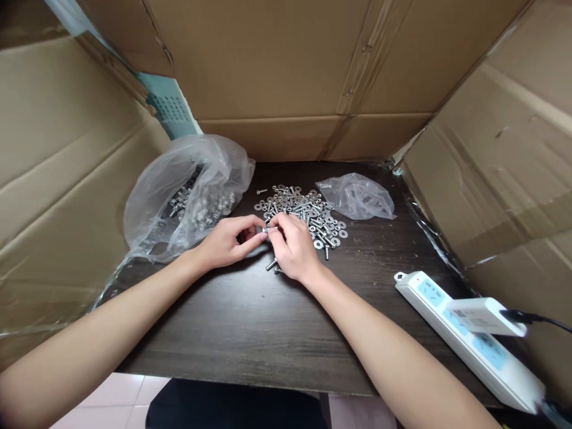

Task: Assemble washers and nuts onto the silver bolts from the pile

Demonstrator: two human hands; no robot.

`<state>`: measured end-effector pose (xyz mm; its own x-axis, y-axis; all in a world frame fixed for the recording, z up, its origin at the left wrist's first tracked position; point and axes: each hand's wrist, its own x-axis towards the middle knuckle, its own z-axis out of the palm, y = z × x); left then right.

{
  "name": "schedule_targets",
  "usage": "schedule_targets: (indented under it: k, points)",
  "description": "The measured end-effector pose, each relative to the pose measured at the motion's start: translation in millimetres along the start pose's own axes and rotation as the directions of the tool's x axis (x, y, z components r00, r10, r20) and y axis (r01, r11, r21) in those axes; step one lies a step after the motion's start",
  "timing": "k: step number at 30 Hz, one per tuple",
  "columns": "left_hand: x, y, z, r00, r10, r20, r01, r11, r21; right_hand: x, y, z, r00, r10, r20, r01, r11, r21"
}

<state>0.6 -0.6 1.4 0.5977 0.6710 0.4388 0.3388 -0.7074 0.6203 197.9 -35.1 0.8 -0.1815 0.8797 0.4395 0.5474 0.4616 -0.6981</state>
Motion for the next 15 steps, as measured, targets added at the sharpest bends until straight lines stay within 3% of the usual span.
schedule_targets:
  k: [15]
  points:
    - [-0.1,-2.3,0.9,1.0,0.008,0.0,-0.008,1.0,-0.002,0.5,2.2,2.1,0.999,-0.036,-0.001,0.036,0.999,-0.034]
